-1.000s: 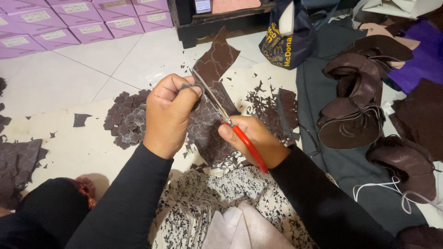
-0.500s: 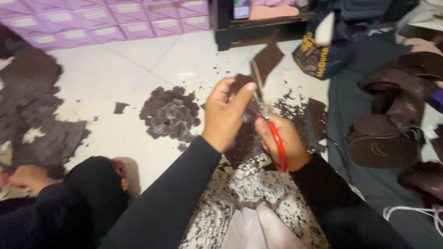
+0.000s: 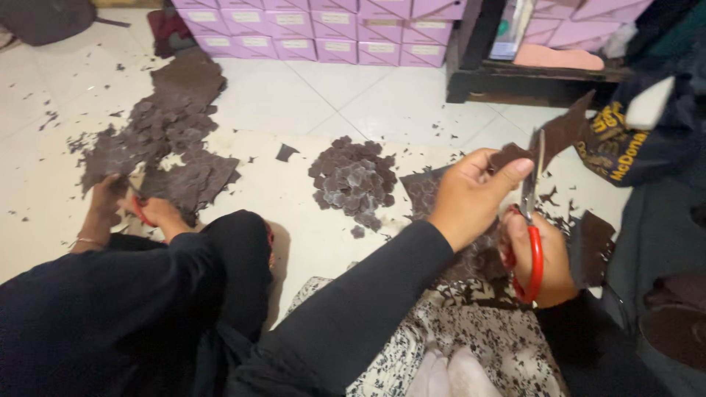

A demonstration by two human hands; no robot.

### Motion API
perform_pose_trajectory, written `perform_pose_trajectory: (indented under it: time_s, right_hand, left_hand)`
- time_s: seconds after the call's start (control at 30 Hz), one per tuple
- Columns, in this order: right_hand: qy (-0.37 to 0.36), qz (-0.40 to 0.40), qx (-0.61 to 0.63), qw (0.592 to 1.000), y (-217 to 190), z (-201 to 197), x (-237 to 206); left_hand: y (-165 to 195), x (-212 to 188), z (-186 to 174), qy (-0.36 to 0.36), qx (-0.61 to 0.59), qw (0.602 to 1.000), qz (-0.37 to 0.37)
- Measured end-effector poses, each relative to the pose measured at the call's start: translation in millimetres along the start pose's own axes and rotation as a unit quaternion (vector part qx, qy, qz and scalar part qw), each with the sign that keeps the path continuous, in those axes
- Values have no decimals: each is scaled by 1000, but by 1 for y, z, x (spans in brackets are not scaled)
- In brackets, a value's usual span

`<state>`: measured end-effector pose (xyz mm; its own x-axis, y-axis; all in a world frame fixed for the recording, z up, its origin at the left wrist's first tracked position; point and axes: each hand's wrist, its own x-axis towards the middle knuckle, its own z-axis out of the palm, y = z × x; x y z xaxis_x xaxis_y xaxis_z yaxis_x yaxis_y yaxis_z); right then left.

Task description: The person sits on the floor and uses red-handled scissors to cut flower-shaped pieces from a dark brown patterned fabric. They hold the fabric with the left hand and cut along the outlines with the right hand, accumulating cut pieces on the floor.

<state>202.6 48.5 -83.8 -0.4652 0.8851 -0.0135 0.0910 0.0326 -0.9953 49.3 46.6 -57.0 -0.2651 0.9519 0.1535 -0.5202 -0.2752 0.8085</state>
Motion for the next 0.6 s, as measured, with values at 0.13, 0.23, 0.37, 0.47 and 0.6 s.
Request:
perform_pose_trajectory:
  time_s: [0.13,0.23,0.37,0.47,0.6]
  right_hand:
    - [-19,-45,-24,999,5,-1,5]
    - [-7,-54,-36,998,8,-2,6]
    - [10,-44,-71,996,10,-5,6]
    - [-17,-61,-7,998,13,-7,5]
    - [0,-41,-22,999,16,-12,5]
  left_hand:
    - [-8,4,-2,-13,-35,999,11]
    - [-9,3,0,0,-28,1000,6]
    - [-7,1,3,-1,-38,999,-12]
    - [-8,1,4,-6,-33,999,-16]
    - [-12,4,7,-18,-58,998,1]
